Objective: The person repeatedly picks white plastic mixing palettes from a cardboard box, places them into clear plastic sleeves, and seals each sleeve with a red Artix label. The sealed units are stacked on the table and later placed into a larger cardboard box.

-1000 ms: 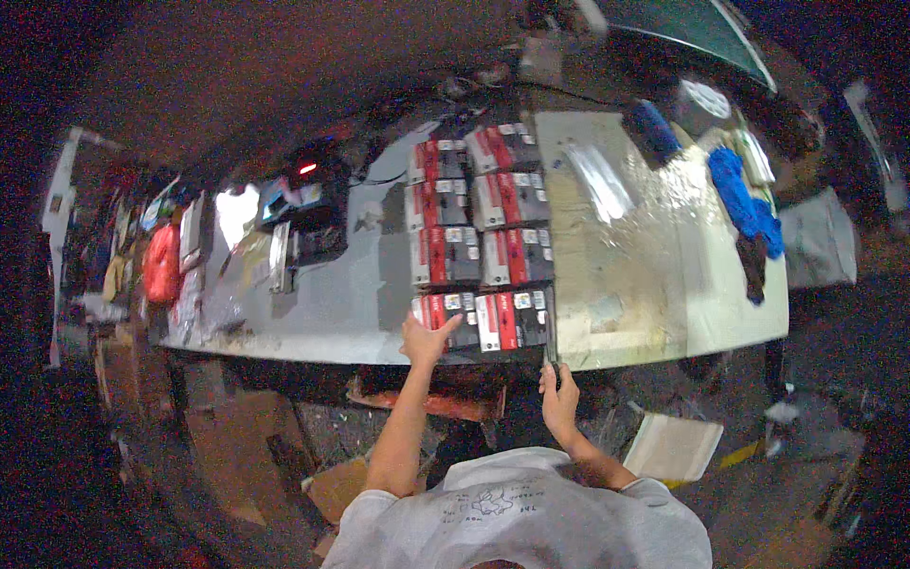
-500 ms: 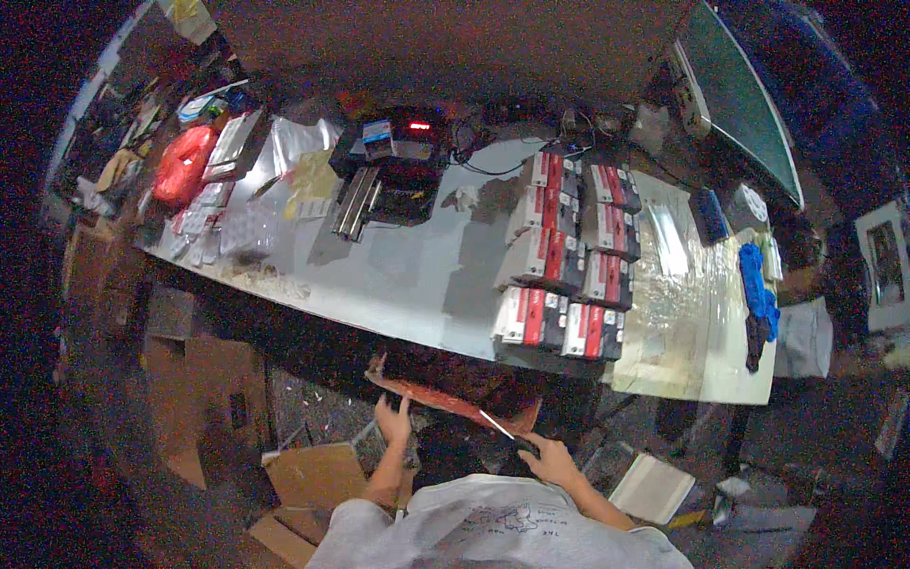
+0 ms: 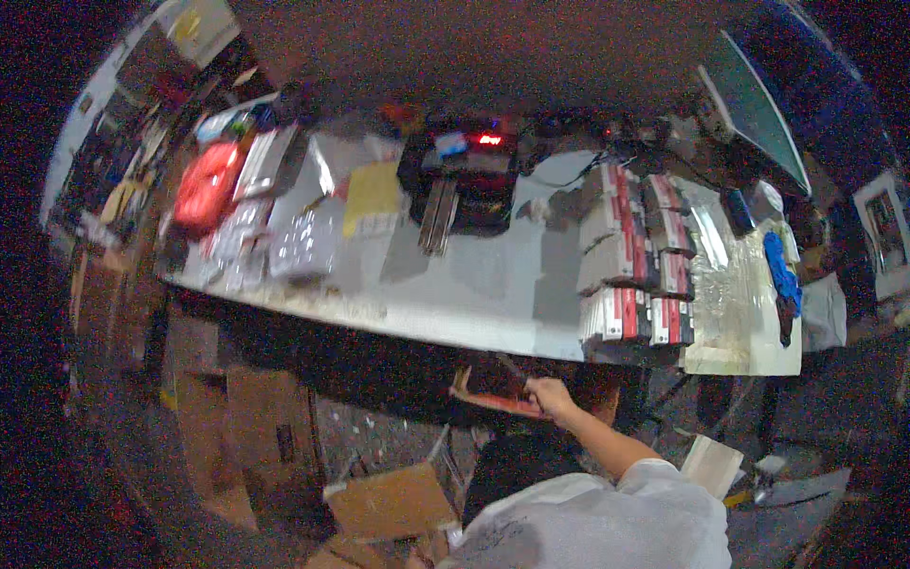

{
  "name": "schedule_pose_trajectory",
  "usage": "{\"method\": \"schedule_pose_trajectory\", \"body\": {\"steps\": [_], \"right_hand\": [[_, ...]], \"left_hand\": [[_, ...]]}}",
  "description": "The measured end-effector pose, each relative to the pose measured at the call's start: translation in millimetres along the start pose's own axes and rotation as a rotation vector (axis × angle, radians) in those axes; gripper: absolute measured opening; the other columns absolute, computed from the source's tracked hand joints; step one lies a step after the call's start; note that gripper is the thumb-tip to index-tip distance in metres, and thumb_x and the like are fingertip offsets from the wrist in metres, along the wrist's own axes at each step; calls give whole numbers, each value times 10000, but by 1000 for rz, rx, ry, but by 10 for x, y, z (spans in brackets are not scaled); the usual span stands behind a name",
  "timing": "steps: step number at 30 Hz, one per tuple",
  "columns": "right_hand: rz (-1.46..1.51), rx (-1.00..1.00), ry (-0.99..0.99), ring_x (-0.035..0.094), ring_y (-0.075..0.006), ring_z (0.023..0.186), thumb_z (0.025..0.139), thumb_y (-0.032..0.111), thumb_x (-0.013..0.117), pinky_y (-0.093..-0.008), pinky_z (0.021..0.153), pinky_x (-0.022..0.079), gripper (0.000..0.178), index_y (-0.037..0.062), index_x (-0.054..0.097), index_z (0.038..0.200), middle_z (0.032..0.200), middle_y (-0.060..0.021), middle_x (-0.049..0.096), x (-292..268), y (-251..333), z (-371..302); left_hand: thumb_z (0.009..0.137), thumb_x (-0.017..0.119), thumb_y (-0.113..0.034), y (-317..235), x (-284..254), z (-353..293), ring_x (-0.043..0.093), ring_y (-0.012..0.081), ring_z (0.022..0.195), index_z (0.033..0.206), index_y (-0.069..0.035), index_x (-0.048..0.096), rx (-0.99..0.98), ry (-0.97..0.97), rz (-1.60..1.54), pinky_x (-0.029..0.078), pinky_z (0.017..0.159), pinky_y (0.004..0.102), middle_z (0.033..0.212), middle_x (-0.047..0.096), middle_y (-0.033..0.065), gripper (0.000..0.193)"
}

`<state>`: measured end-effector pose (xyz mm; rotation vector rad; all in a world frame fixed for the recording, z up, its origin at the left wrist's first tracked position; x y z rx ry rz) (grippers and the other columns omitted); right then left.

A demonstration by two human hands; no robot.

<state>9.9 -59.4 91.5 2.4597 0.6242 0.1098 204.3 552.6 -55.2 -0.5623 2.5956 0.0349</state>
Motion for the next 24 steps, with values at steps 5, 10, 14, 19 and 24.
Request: {"method": "schedule_pose_trajectory", "body": {"steps": [5, 10, 14, 19, 24], "right_hand": [[-285, -404, -755, 610, -355, 732, 849, 232, 481, -425, 668, 474, 292, 7, 567, 1013, 801, -210, 623, -1273, 1142, 1522], [-500, -591, -1103, 584, -385, 865, 804, 235, 515, -462, 780, 453, 431, -11, 502, 1159, 939, -235, 605, -2294, 1901, 3260], [-729, -649, -1205, 504, -359, 1059, 804, 281, 583, -434, 892, 404, 521, -26, 448, 1203, 1142, -228, 531, -2316, 2476, 3177], [-832, -1186, -896, 470, -350, 1097, 862, 153, 534, -416, 925, 363, 376, -40, 471, 1178, 1144, -216, 519, -396, 1923, 1074], [-832, -689, -169, 511, -358, 939, 782, 104, 587, -430, 832, 391, 285, 7, 520, 1041, 977, -163, 517, 1392, 164, 65]], "left_hand": [[781, 630, -308, -982, 371, -179, 566, 233, 771, 990, 14, 552, 156, 86, -113, 444, 673, 369, 865, 593, 138, 392], [811, 601, -309, -1061, -226, -347, 573, 207, 706, 936, -4, 572, 182, 3, -175, 451, 619, 351, 790, 608, 108, 331], [839, 570, -345, -711, -806, -348, 534, 182, 598, 836, -43, 579, 74, 29, -268, 433, 545, 332, 691, 578, 71, 302], [800, 642, -299, -1342, -1642, 101, 591, 315, 800, 1006, 16, 540, 273, -276, 202, 473, 704, 383, 884, 595, 188, 390], [820, 590, -402, -2056, -2059, 1389, 503, 335, 1044, 1163, 40, 491, 253, -336, 652, 374, 923, 420, 1112, 516, 229, 568]]}}
Point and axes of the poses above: each hand's wrist, its own z-axis towards the middle knuckle, its own x-axis out of the palm, y = z × x, the point moved 10 cm from there along z, towards the middle knuckle
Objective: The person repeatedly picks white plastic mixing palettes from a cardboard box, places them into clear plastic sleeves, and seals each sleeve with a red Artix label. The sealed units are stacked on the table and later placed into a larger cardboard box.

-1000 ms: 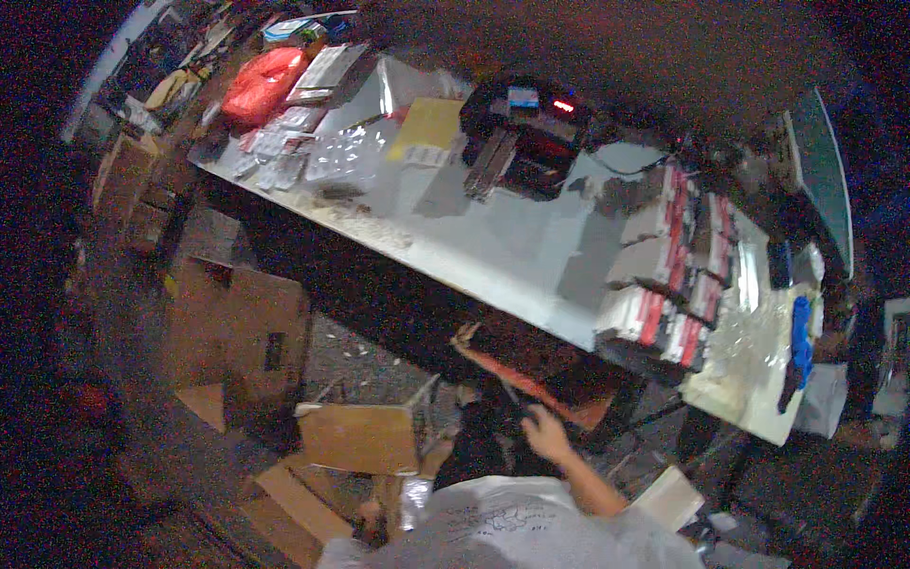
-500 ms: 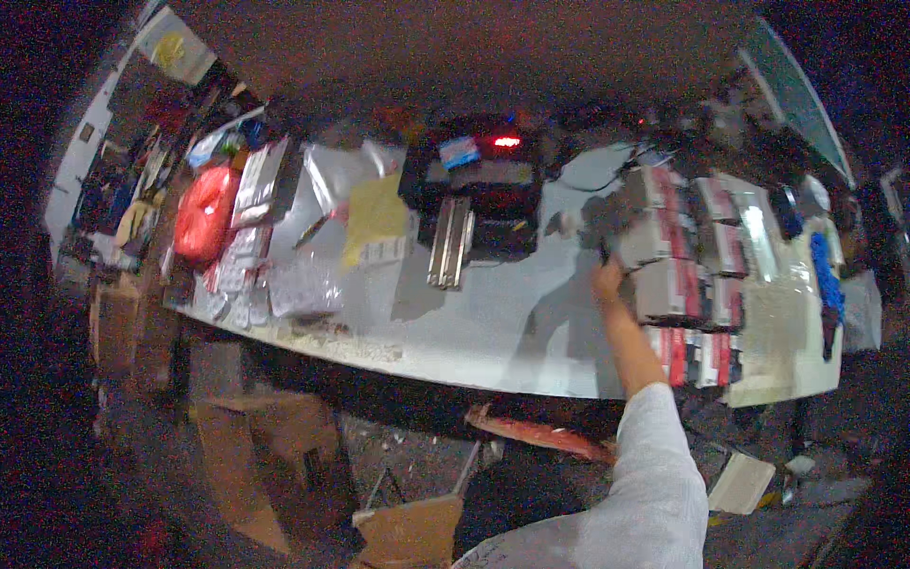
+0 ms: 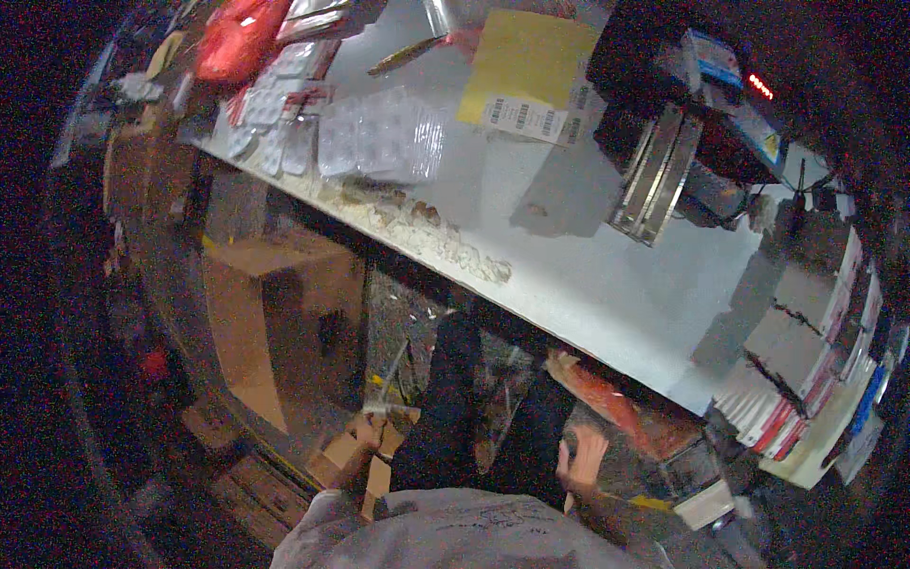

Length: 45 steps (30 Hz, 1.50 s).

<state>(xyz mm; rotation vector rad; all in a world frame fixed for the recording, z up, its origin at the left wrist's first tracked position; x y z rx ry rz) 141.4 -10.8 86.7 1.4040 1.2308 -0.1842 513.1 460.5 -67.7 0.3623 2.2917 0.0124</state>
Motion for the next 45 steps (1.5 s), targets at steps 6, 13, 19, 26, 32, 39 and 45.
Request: {"method": "schedule_pose_trajectory", "body": {"steps": [6, 13, 19, 26, 32, 39, 45], "right_hand": [[382, 1182, -281, 502, -303, 989, 826, 169, 579, -432, 832, 392, 270, 35, 524, 1055, 979, -159, 515, 1680, -667, -933], [246, 1141, 8, 503, -302, 990, 825, 184, 578, -429, 832, 396, 274, 33, 527, 1049, 985, -163, 517, 2632, -458, -786], [255, 1195, 65, 504, -301, 991, 825, 198, 577, -427, 831, 399, 279, 31, 530, 1043, 990, -166, 520, 2610, -471, -243], [332, 1146, 23, 504, -300, 992, 824, 214, 576, -424, 831, 403, 286, 29, 533, 1037, 996, -170, 522, 2183, -682, 501], [381, 1225, 31, 505, -299, 993, 823, 227, 575, -422, 830, 407, 292, 27, 535, 1032, 1001, -174, 524, 1834, -803, 763], [406, 1231, 10, 506, -298, 994, 822, 243, 574, -419, 830, 410, 301, 25, 538, 1026, 1007, -178, 527, 1820, -687, 739], [430, 1244, 8, 506, -297, 995, 821, 257, 573, -417, 829, 414, 309, 23, 541, 1020, 1012, -181, 529, 1991, -694, 684]], "left_hand": [[828, 555, -448, 319, 38, 1076, 475, 329, 1090, 1194, 21, 472, -69, 172, -33, 351, 956, 412, 1158, 503, 204, 602], [828, 554, -437, 156, -190, 1176, 459, 328, 1104, 1204, 12, 468, -76, 249, -164, 348, 958, 418, 1174, 495, 200, 592], [829, 553, -427, -406, -636, 1378, 446, 328, 1116, 1212, 4, 464, 6, 240, -76, 346, 959, 423, 1188, 488, 197, 584], [829, 552, -416, -1766, -1397, 1660, 431, 327, 1130, 1222, -6, 459, 162, 180, 43, 342, 961, 429, 1204, 479, 194, 575], [830, 551, -407, -2854, -1984, 1778, 418, 326, 1142, 1230, -14, 455, 303, 116, 75, 340, 962, 434, 1218, 472, 191, 569], [831, 550, -395, -3217, -2004, 1741, 402, 325, 1156, 1240, -24, 450, 306, 73, 82, 337, 964, 440, 1234, 464, 187, 561], [831, 549, -386, -3150, -1824, 1652, 389, 325, 1168, 1248, -32, 446, 281, 81, 106, 334, 965, 445, 1248, 457, 184, 556]]}}
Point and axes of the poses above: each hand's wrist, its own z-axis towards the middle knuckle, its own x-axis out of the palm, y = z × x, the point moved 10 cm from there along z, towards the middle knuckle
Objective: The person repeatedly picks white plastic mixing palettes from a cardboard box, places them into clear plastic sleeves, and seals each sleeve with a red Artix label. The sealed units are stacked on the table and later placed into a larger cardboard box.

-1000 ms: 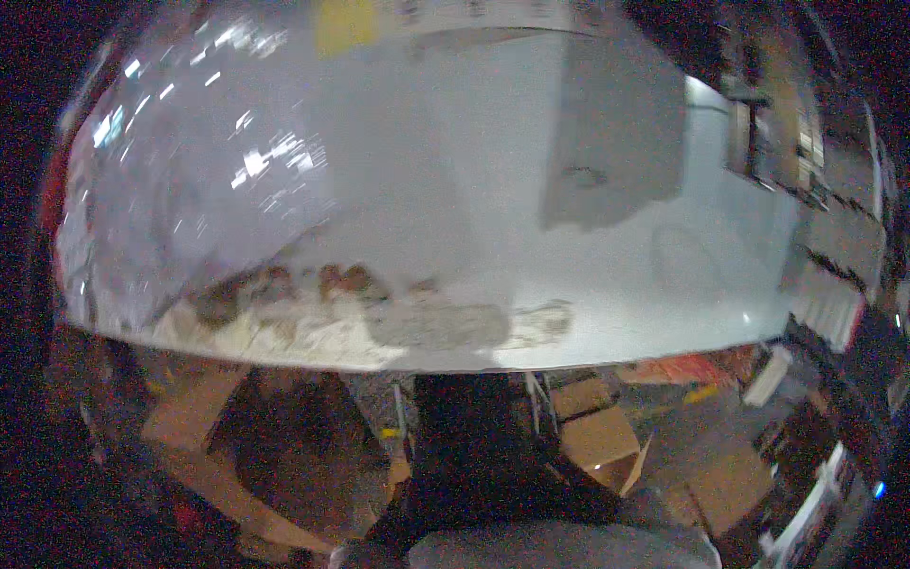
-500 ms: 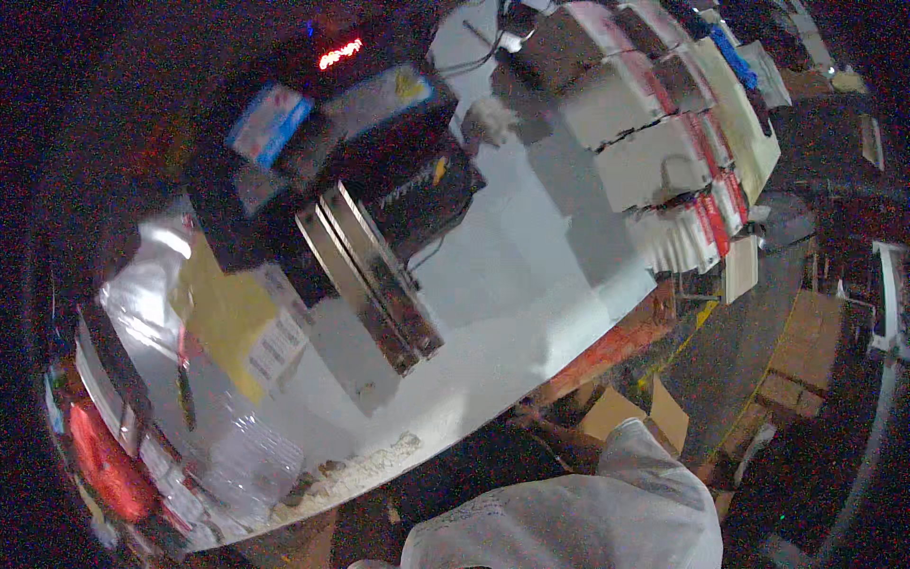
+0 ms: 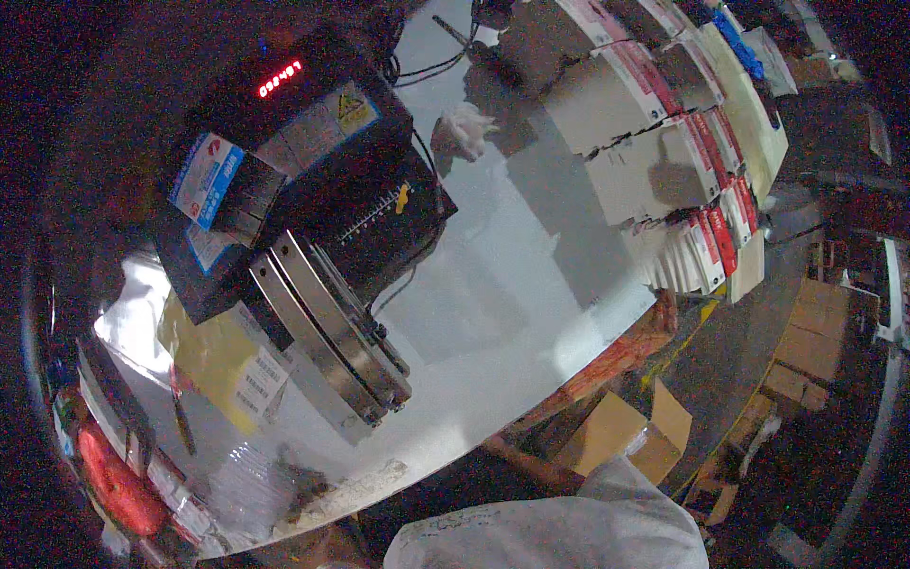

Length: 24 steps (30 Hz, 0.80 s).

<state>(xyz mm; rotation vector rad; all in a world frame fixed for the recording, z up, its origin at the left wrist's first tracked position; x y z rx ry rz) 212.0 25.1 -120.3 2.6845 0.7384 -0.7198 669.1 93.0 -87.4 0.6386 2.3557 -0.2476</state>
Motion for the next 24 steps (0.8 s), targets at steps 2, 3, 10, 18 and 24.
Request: {"method": "schedule_pose_trajectory", "body": {"steps": [2, 3, 10, 18, 24], "right_hand": [[-7, 4, -4, 506, -296, 995, 821, 261, 572, -416, 829, 415, 311, 22, 541, 1019, 1014, -183, 530, -20, -16, 24], [-13, 4, -6, 506, -296, 996, 821, 263, 572, -416, 829, 415, 313, 22, 542, 1018, 1014, -183, 530, -46, -18, 39], [-115, -6, -43, 507, -295, 997, 820, 279, 571, -413, 828, 419, 324, 20, 545, 1012, 1020, -187, 533, -360, 23, 49], [-234, -86, -47, 508, -294, 998, 819, 297, 570, -410, 827, 424, 337, 17, 548, 1005, 1027, -192, 536, -729, -130, 175], [-233, -136, -55, 508, -293, 999, 818, 311, 569, -408, 827, 427, 347, 15, 550, 999, 1032, -195, 538, -899, -294, 430]], "left_hand": [[831, 549, -382, 21, -9, -15, 384, 324, 1172, 1251, -35, 445, 2, 1, -3, 333, 965, 447, 1253, 454, 183, 554], [831, 549, -381, 28, -15, -14, 382, 324, 1174, 1252, -36, 444, 4, 4, -9, 333, 965, 448, 1255, 453, 183, 554], [832, 548, -369, 136, -56, 17, 367, 323, 1188, 1261, -46, 440, 6, -4, -110, 329, 967, 453, 1271, 445, 179, 549], [833, 546, -357, -266, 802, 60, 349, 322, 1204, 1272, -56, 434, -54, -23, -266, 326, 969, 460, 1290, 435, 175, 544], [840, 534, -333, -545, 1230, 83, 322, 321, 1225, 1279, -69, 433, 98, -127, 33, 316, 970, 469, 1308, 429, 164, 523]]}}
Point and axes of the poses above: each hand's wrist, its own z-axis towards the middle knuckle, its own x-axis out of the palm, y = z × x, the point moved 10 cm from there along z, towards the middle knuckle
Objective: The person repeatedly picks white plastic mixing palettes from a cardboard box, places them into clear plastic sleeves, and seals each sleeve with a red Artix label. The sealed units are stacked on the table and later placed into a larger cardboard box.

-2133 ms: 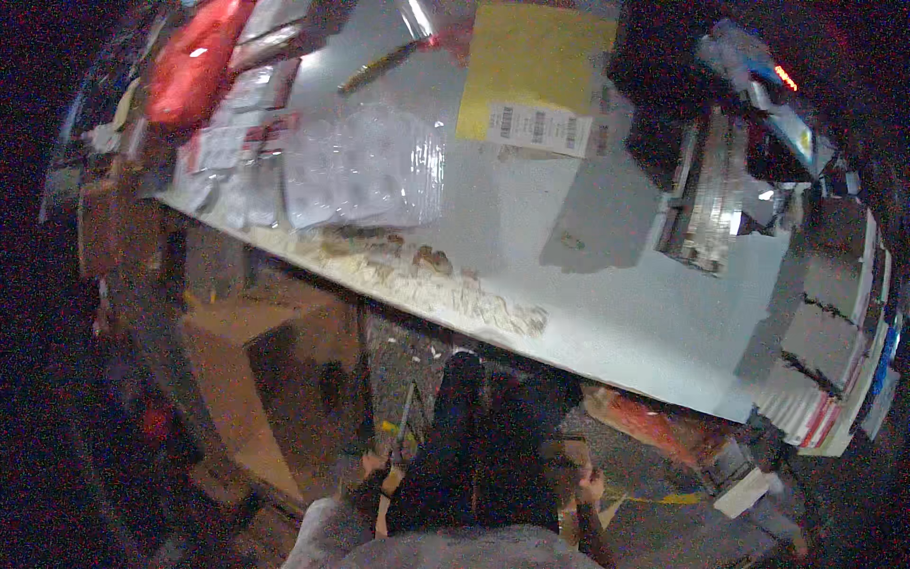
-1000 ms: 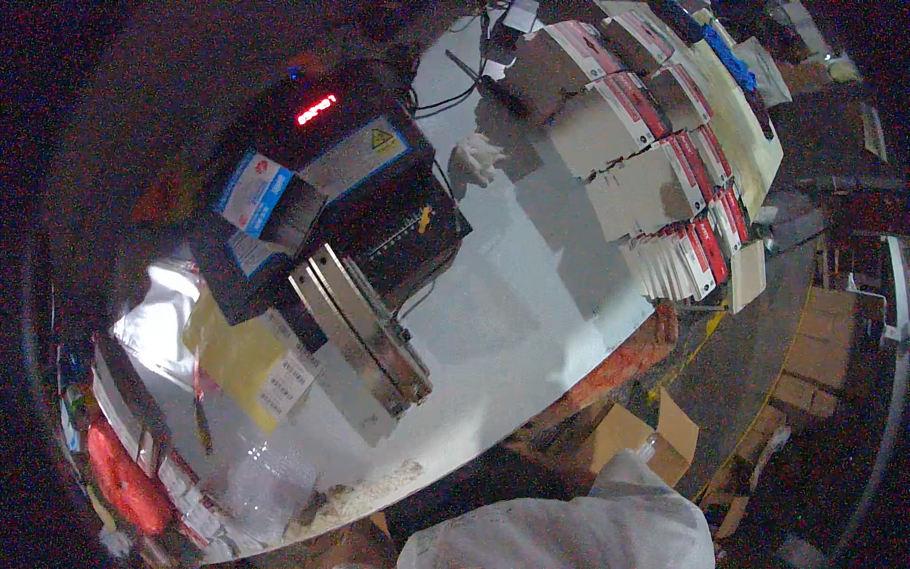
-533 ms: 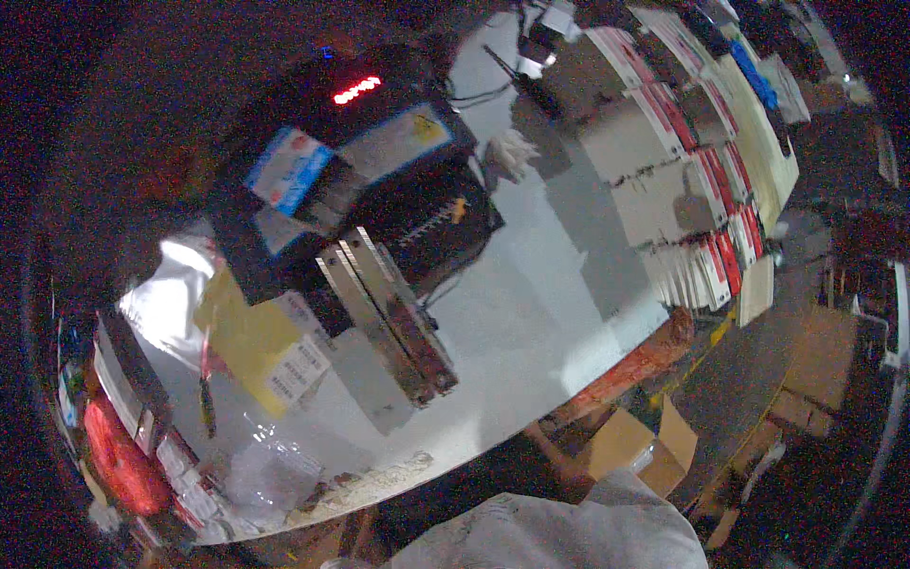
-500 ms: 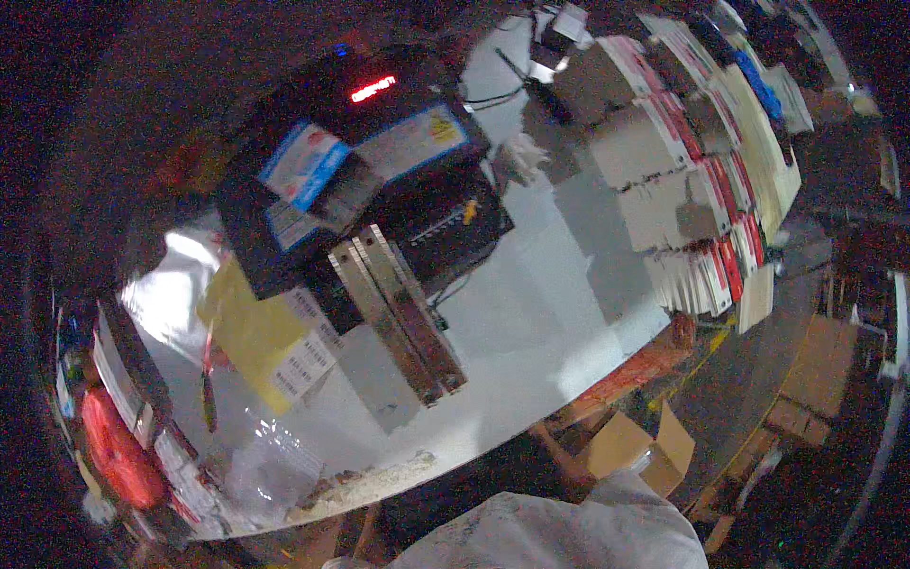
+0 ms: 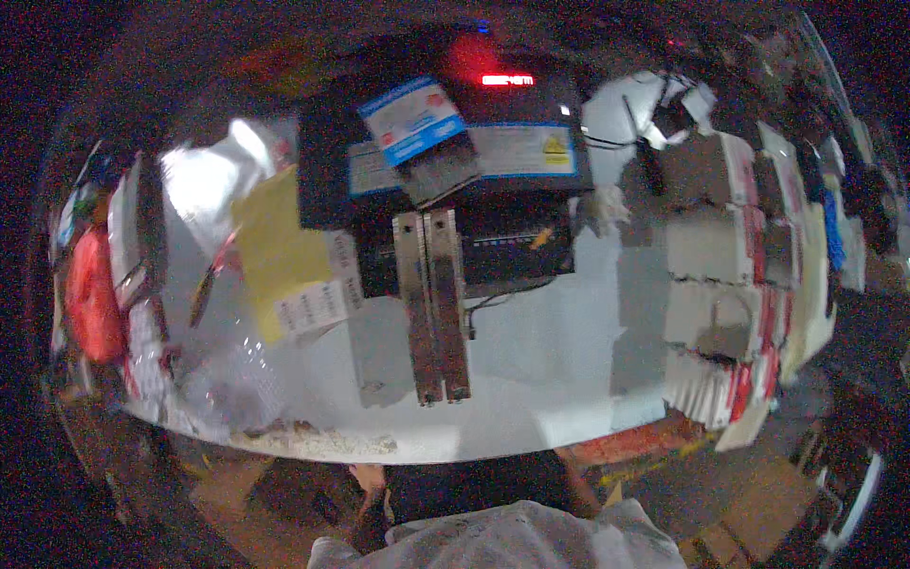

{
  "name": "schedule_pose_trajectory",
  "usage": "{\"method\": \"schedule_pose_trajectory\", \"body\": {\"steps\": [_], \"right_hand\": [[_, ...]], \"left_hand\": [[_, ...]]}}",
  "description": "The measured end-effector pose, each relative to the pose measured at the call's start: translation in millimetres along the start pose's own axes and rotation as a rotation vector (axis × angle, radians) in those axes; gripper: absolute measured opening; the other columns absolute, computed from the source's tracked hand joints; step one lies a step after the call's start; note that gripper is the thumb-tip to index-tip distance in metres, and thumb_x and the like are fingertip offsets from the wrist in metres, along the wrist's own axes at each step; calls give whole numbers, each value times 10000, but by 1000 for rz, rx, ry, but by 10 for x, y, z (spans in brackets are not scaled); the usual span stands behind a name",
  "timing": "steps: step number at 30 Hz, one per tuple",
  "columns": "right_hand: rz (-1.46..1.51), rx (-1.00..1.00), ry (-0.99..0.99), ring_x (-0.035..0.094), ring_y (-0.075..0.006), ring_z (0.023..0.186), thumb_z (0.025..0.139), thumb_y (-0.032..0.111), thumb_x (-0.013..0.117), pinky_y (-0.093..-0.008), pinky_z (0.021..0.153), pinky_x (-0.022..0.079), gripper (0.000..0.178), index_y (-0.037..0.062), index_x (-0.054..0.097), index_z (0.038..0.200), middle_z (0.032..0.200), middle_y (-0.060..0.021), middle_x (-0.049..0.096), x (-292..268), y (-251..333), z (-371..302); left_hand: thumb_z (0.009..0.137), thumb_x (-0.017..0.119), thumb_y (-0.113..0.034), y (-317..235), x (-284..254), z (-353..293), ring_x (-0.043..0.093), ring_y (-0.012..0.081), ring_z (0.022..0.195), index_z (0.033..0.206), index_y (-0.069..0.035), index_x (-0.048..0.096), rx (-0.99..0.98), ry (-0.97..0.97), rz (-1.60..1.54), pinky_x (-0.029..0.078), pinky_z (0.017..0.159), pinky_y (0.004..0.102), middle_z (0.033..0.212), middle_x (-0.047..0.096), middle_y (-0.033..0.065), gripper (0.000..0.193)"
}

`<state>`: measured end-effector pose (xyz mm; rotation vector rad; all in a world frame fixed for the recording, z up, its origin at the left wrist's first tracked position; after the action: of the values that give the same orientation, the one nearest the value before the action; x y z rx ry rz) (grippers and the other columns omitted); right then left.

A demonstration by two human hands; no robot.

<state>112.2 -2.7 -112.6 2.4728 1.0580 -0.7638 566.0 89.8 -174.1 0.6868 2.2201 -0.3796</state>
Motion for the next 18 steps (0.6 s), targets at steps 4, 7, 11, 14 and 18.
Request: {"method": "schedule_pose_trajectory", "body": {"steps": [4, 7, 11, 14, 18], "right_hand": [[-34, -111, -35, 509, -293, 999, 818, 320, 568, -406, 826, 429, 354, 14, 552, 996, 1036, -198, 540, -78, -61, 276], [-44, -177, -94, 509, -292, 1000, 817, 327, 568, -405, 826, 431, 360, 13, 553, 993, 1038, -199, 541, -115, -115, 587], [-58, -213, -180, 510, -291, 1000, 817, 336, 567, -404, 826, 433, 367, 12, 555, 990, 1042, -202, 542, -74, -264, 893], [-99, -226, -212, 510, -291, 1001, 816, 342, 567, -402, 826, 435, 373, 11, 556, 987, 1044, -203, 543, -4, -365, 1016], [-197, -239, -252, 510, -290, 1001, 816, 351, 566, -401, 825, 437, 381, 10, 558, 983, 1048, -206, 545, 46, -376, 1125]], "left_hand": [[869, 447, -327, -23, 63, 170, 490, 290, 1101, 1160, -79, 549, 268, -155, 74, 335, 950, 466, 1204, 528, 152, 396], [754, 519, -357, -40, 41, 472, 531, 332, 979, 1039, -55, 638, 306, -275, 133, 374, 894, 426, 1023, 609, 184, 432], [733, 539, -379, -301, -233, 359, 533, 359, 873, 941, -16, 662, 579, -492, 112, 383, 857, 442, 937, 614, 199, 436], [707, 581, -387, -175, -173, 450, 534, 375, 775, 595, 27, 631, 324, -242, 116, 383, 809, 470, 767, 603, 212, 432], [728, 595, -307, -352, -578, 228, 484, 373, 961, 891, 34, 619, 413, -492, -15, 377, 845, 444, 1034, 551, 221, 378]]}}
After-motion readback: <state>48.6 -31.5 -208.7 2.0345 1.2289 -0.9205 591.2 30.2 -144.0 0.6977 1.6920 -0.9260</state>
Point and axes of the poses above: each hand's wrist, its own z-axis towards the middle knuckle, its own x-axis out of the palm, y = z × x, the point moved 10 cm from there along z, towards the middle knuckle
